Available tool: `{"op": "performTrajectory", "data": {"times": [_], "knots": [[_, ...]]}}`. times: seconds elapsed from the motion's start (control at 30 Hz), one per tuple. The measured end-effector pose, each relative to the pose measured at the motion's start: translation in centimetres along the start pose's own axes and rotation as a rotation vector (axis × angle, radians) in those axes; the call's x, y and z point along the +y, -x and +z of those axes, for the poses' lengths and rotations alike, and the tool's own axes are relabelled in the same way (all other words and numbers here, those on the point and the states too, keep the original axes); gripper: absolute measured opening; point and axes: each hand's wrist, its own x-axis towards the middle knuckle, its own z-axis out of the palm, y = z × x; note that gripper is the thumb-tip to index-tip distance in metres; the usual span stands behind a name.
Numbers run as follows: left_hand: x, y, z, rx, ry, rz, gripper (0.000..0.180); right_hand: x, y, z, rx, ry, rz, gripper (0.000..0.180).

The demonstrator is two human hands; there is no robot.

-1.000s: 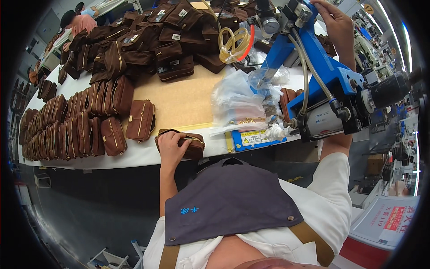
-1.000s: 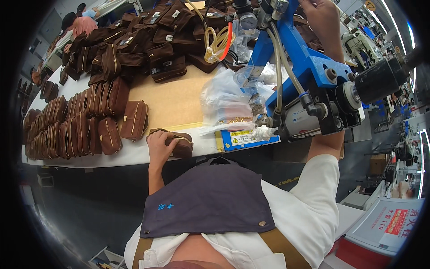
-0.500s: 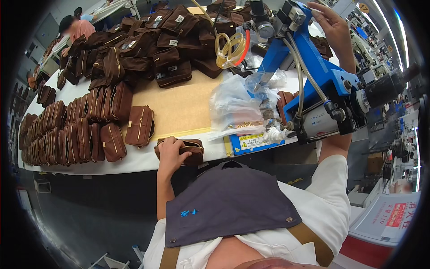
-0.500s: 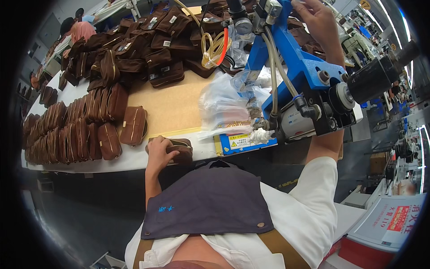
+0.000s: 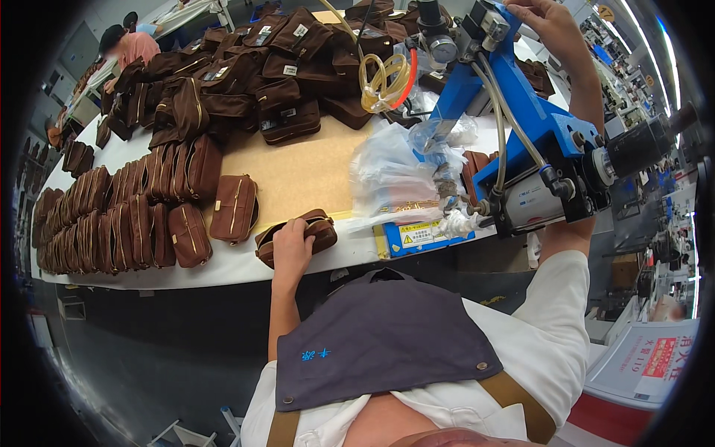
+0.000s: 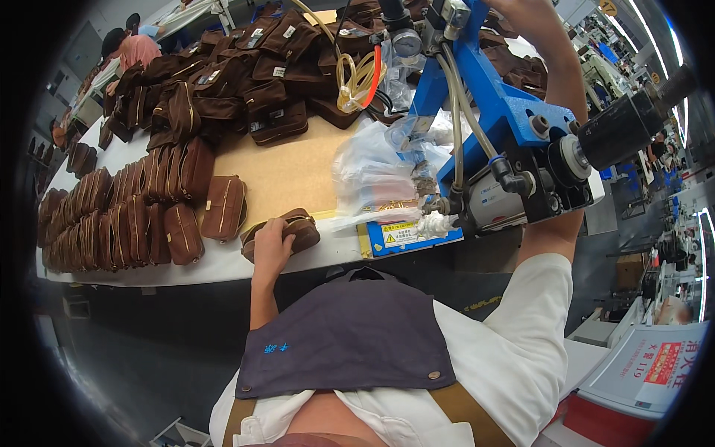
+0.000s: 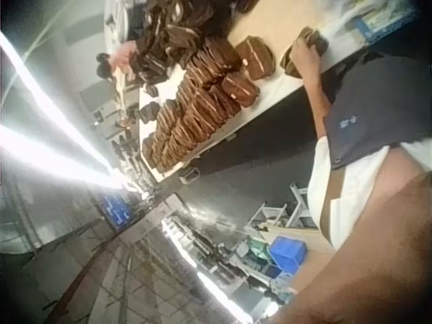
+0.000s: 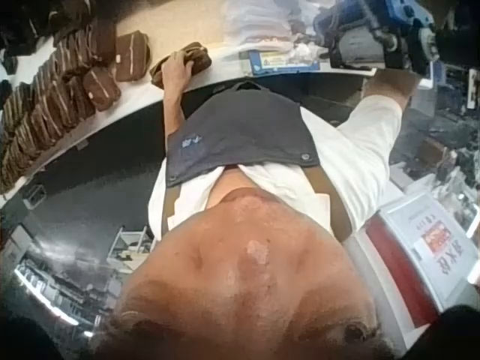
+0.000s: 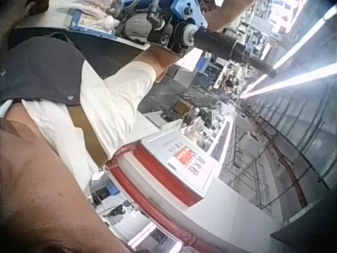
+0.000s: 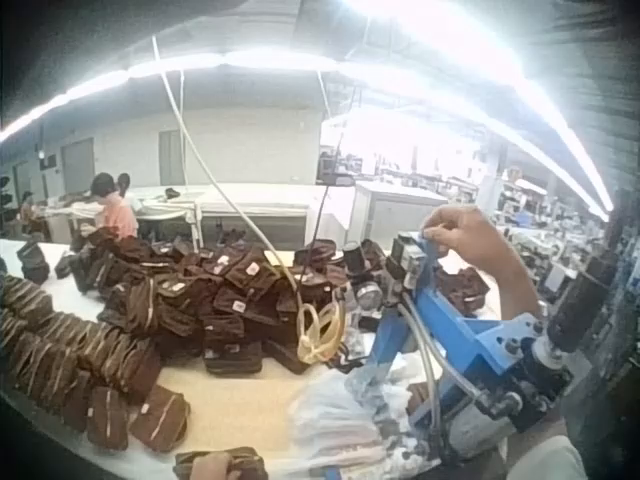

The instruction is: Assembling leather pouches using a pneumatic pressing machine and manual manipulation.

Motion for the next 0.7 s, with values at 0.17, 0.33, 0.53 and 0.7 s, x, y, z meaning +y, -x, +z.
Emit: {"op": "performTrajectory", "data": {"times": [0.17,0.33,0.53,0.7], "knots": [[-0.5,0.4,0.7,0.097,0.033,0.05,0.026,1.5,-0.1,0.3,0.065,0.031,-0.078,0.018],[-0.1,0.6,1.1,0.189,0.042,0.109,0.034,0.8,0.1,0.4,0.086,0.045,-0.054,0.019],[0.8,0.7,1.1,0.176,0.003,0.135,0.035,0.7,0.4,0.2,0.093,0.029,-0.074,0.021],[1.3,1.1,1.7,0.183,-0.04,0.189,0.028,1.4,-0.2,-0.4,-0.048,-0.012,0.002,0.02]]}}
